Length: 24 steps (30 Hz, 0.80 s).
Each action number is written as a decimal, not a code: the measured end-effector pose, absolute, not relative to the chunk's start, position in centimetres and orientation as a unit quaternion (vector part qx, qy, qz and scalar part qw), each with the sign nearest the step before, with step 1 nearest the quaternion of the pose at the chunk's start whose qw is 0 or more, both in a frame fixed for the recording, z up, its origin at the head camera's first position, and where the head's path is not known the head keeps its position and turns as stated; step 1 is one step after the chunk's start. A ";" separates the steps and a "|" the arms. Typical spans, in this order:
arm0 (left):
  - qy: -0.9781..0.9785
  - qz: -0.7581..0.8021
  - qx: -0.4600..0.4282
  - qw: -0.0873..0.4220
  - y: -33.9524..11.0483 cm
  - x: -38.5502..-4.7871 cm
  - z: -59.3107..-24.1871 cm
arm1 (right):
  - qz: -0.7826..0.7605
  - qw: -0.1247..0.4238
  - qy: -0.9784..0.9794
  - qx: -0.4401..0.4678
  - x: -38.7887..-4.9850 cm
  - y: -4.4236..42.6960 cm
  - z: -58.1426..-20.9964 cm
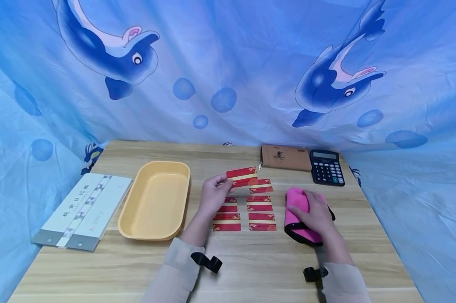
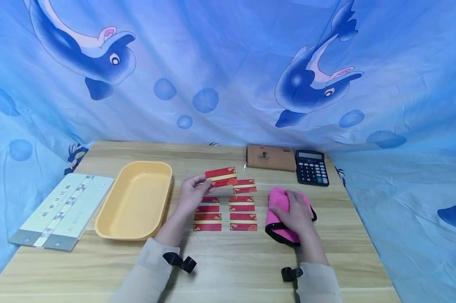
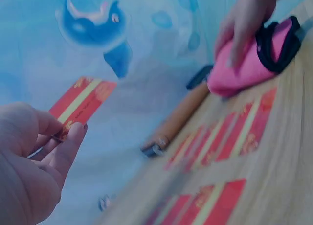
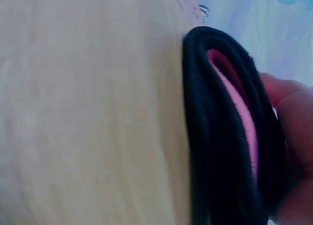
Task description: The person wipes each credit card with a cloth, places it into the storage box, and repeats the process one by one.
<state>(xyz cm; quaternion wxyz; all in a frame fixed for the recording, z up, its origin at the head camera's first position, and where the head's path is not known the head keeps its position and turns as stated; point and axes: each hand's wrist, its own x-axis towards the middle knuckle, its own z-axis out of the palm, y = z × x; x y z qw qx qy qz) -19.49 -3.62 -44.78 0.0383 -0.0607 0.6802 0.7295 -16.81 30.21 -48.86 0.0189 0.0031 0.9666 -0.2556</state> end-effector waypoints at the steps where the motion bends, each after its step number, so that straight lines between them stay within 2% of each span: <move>1: 0.676 0.734 -0.060 0.035 -3.8 -19.2 -44.3 | -0.251 0.018 0.968 0.003 -17.0 30.2 -49.0; 9: 0.659 0.751 -0.037 0.014 -5.7 -17.5 -41.4 | -0.231 0.004 0.973 0.016 -17.8 29.9 -49.9; 17: 0.642 0.766 -0.027 0.003 -6.7 -17.1 -41.0 | -0.263 -0.012 0.965 -0.007 -18.5 29.2 -49.7; 24: 0.633 0.773 -0.037 0.015 -7.2 -17.2 -40.8 | -0.377 -0.007 0.926 0.029 -17.5 29.9 -48.7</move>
